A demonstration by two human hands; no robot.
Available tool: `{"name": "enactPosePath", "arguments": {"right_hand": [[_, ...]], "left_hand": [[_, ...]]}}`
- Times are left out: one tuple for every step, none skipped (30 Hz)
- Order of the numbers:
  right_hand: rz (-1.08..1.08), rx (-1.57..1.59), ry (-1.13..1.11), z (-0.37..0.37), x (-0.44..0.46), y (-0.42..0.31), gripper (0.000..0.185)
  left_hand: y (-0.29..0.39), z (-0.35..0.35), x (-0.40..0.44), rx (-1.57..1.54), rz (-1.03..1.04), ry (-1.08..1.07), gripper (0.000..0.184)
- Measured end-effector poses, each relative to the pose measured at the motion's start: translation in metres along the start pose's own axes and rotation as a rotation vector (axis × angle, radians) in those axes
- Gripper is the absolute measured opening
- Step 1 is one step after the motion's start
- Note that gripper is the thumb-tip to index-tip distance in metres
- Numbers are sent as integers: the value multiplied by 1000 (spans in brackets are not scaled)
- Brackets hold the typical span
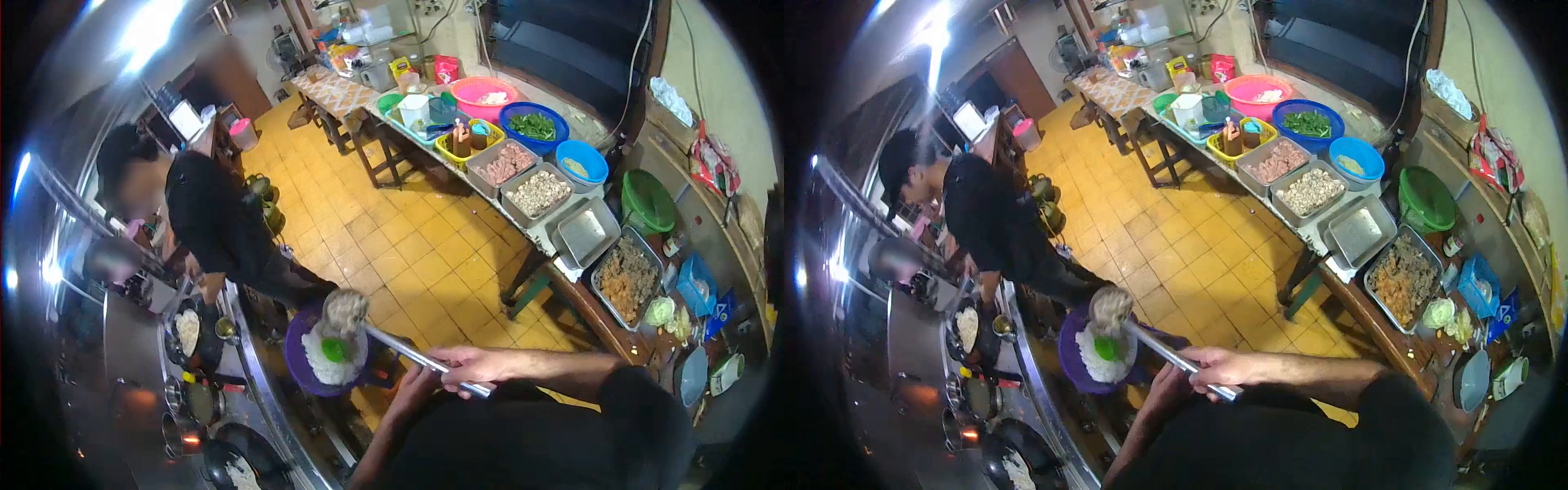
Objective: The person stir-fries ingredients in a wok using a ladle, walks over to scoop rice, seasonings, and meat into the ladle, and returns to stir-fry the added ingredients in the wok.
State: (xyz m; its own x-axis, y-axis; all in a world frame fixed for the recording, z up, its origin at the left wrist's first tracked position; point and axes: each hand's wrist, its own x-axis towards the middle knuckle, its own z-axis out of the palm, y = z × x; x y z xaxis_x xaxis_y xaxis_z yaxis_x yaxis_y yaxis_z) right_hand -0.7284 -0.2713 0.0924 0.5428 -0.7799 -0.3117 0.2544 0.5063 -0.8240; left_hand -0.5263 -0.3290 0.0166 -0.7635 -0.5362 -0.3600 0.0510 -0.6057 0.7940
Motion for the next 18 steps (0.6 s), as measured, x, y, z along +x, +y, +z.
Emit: {"name": "enactPosePath", "arguments": {"right_hand": [[-17,5,-2,-13,4,0,39],[-144,-100,111,-28,13,6,34],[-262,-206,226,-38,18,0,29],[-544,-488,316,-49,20,-6,31],[-415,-455,317,-62,12,-13,30],[-177,-544,280,-74,3,-34,32],[59,-622,240,-90,-6,-56,34],[54,-617,238,-107,-12,-70,34],[21,-614,227,-128,-22,-79,38],[-10,-614,216,-150,-31,-82,41],[-96,-474,268,-186,-33,-64,48],[-39,-271,412,-202,-39,-70,45],[-10,-318,527,-224,-43,-77,42],[9,-425,622,-244,-44,-84,37],[26,-419,685,-267,-42,-85,35],[42,-413,739,-281,-38,-98,34],[57,-401,792,-294,-31,-111,33],[60,-381,807,-313,-20,-121,31]], "left_hand": [[2,10,29,-49,-27,144,46],[4,10,53,263,161,111,45],[13,19,71,567,349,76,46],[21,27,87,135,201,75,45],[30,33,104,-296,49,71,44],[59,59,108,-348,67,158,38],[55,41,127,-419,60,49,33],[55,26,141,-466,64,-48,32],[58,13,154,-514,65,-143,32],[66,1,166,-541,39,-257,31],[79,-5,173,-543,38,-255,31],[93,-6,176,-476,3,-261,32],[105,-12,183,-412,-30,-268,33],[114,-24,195,-425,-24,-271,33],[122,-39,205,-398,-48,-268,35],[130,-56,219,-367,-75,-263,36],[137,-76,234,-371,-75,-264,36],[149,-94,250,-355,-102,-259,37]]}}
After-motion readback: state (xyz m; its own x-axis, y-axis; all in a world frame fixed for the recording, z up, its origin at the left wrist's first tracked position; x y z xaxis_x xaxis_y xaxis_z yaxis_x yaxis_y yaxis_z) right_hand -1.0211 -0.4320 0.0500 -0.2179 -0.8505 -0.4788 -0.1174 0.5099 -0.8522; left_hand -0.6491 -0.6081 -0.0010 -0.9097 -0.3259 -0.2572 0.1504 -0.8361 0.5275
